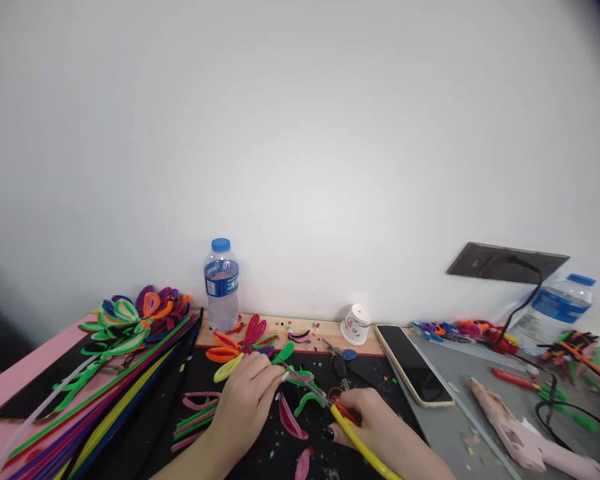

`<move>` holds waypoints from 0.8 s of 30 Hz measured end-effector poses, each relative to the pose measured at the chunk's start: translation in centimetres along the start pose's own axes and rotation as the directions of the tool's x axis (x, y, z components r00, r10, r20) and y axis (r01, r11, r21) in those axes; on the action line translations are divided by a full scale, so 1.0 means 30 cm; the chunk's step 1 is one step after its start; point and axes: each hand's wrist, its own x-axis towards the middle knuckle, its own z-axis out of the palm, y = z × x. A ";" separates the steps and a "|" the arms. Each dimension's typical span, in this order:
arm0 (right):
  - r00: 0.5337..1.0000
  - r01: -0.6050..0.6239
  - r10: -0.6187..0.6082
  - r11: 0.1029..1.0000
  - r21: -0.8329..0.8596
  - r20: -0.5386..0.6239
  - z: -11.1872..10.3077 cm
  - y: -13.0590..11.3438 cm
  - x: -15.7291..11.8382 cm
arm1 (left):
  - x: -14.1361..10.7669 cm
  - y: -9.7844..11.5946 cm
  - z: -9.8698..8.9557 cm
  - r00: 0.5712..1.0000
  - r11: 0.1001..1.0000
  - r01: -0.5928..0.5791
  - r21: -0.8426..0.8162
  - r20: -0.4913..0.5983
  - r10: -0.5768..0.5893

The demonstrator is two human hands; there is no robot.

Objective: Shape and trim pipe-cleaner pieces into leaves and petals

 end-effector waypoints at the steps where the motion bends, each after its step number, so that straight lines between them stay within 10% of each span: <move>1: 1.000 0.001 -0.001 1.000 -0.012 -0.013 0.001 0.000 0.001 | 0.001 0.004 0.000 1.000 0.999 0.021 -0.038 -0.005 -0.021; 12: 0.958 0.208 -0.235 0.964 -0.169 -0.166 -0.021 0.027 0.033 | 0.053 0.062 -0.062 0.948 0.843 0.316 -0.435 0.178 -0.263; 24: 0.906 0.384 -0.398 0.916 -0.119 -0.145 -0.054 -0.007 -0.001 | 0.075 0.090 -0.115 0.793 0.366 0.577 -0.730 0.609 -0.036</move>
